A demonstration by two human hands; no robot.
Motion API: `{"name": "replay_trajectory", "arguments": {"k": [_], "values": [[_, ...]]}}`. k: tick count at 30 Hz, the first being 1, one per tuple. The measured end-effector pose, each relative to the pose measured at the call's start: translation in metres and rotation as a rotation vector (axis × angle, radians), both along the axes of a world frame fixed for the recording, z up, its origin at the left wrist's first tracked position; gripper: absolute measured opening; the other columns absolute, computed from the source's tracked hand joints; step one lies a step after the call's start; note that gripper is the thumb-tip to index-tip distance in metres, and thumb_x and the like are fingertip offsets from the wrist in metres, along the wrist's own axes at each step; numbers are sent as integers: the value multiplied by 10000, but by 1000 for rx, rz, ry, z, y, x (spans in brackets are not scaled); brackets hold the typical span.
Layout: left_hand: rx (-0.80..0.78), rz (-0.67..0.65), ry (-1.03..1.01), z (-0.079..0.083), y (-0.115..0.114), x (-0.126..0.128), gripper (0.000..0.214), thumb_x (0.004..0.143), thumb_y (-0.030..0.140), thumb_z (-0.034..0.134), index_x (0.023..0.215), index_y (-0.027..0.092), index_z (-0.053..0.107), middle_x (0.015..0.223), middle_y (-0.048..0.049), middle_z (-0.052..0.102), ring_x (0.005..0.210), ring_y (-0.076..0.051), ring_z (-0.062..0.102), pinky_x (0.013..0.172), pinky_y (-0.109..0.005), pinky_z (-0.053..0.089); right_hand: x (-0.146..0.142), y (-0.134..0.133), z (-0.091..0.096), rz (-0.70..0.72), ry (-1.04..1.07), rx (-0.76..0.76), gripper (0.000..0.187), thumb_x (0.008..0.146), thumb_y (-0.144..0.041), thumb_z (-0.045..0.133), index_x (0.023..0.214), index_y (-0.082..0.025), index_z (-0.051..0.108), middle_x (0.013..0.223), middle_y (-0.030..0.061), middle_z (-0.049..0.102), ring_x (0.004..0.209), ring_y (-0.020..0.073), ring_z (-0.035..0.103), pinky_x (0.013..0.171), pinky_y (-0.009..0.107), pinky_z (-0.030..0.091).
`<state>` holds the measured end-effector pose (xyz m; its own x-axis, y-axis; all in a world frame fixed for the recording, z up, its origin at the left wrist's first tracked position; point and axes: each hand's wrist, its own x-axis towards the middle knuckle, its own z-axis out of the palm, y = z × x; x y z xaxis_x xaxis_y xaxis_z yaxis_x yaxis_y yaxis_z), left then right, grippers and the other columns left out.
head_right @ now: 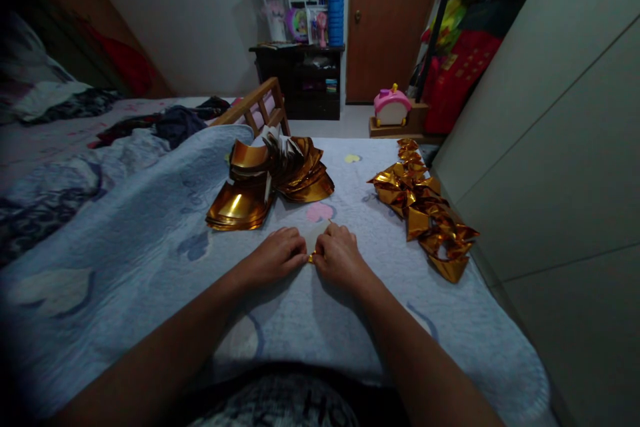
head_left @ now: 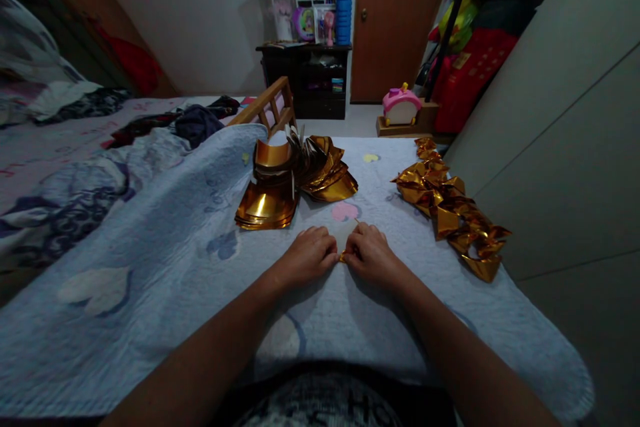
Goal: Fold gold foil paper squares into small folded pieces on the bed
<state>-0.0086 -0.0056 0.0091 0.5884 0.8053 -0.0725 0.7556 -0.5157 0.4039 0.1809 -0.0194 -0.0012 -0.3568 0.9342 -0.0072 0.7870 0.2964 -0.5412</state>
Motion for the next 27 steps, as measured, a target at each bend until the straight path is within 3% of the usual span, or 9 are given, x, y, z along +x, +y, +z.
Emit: {"name": "replay_trajectory", "arguments": {"k": [14, 27], "values": [[-2, 70, -26, -1, -2, 1, 91, 898, 256, 585, 843, 189, 612, 945, -60, 577, 945, -231, 514, 850, -361, 406, -2, -1, 1, -6, -63, 8, 68, 880, -203, 636, 815, -183, 636, 1032, 79, 587, 973, 229, 497, 793, 348, 323], [-106, 20, -107, 4, 3, -7, 54, 877, 212, 569, 877, 206, 623, 954, -41, 570, 979, -224, 494, 888, -351, 402, -1, 0, -4, -2, -76, 39, 66, 873, -195, 624, 808, -187, 633, 1031, 83, 592, 968, 239, 493, 761, 346, 293]]}}
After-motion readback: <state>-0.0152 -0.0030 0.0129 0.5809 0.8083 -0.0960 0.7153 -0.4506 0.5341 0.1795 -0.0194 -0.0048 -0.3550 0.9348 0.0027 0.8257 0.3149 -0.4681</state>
